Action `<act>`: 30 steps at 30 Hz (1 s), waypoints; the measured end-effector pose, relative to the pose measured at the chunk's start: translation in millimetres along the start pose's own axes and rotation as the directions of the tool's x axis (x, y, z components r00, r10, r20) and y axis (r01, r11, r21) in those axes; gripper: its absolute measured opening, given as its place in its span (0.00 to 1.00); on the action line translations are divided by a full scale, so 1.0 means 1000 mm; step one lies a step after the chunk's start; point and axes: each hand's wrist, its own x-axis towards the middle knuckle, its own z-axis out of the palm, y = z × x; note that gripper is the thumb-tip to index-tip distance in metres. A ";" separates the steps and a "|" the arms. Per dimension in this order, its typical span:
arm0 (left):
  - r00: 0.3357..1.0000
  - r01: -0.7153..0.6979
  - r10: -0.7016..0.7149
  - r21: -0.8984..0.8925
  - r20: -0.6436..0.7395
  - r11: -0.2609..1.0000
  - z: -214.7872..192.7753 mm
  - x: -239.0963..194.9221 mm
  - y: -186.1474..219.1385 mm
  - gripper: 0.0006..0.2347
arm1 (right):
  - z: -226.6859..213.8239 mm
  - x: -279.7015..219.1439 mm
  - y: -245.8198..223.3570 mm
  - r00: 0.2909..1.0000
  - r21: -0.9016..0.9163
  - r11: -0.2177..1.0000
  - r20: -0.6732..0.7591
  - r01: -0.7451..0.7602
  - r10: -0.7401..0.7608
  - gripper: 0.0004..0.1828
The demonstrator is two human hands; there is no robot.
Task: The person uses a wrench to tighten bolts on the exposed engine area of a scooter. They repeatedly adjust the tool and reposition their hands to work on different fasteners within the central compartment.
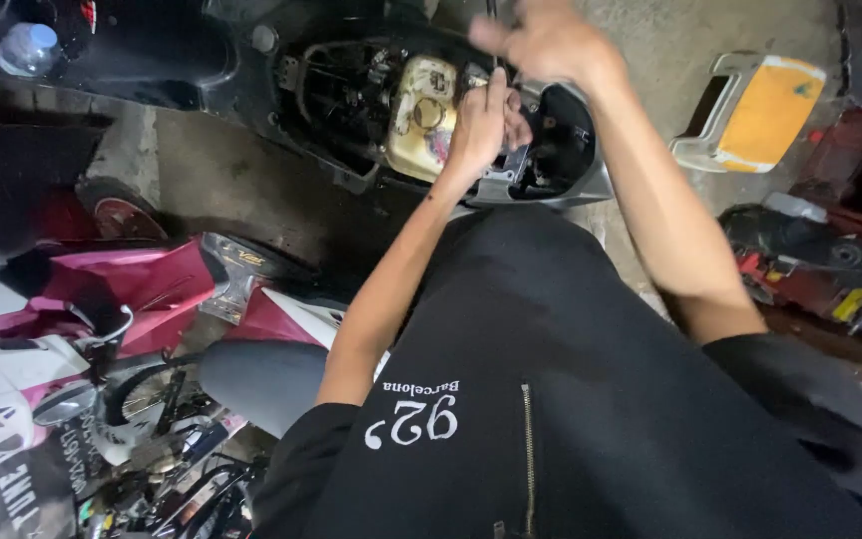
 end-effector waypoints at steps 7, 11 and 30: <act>0.980 -0.072 -0.024 0.462 0.199 0.884 -0.037 -0.033 0.043 0.33 | -0.005 0.019 -0.065 0.845 -0.439 0.888 0.418 -0.133 0.334 0.07; 0.630 -0.380 0.754 0.772 -0.187 0.509 -0.060 -0.039 0.049 0.14 | 0.006 0.021 -0.069 0.891 -0.635 0.745 0.437 0.206 0.126 0.21; 0.999 0.030 -0.030 0.008 -0.032 1.000 -0.003 0.025 -0.069 0.32 | 0.025 -0.007 -0.026 0.935 -0.178 0.928 0.079 -0.327 0.344 0.39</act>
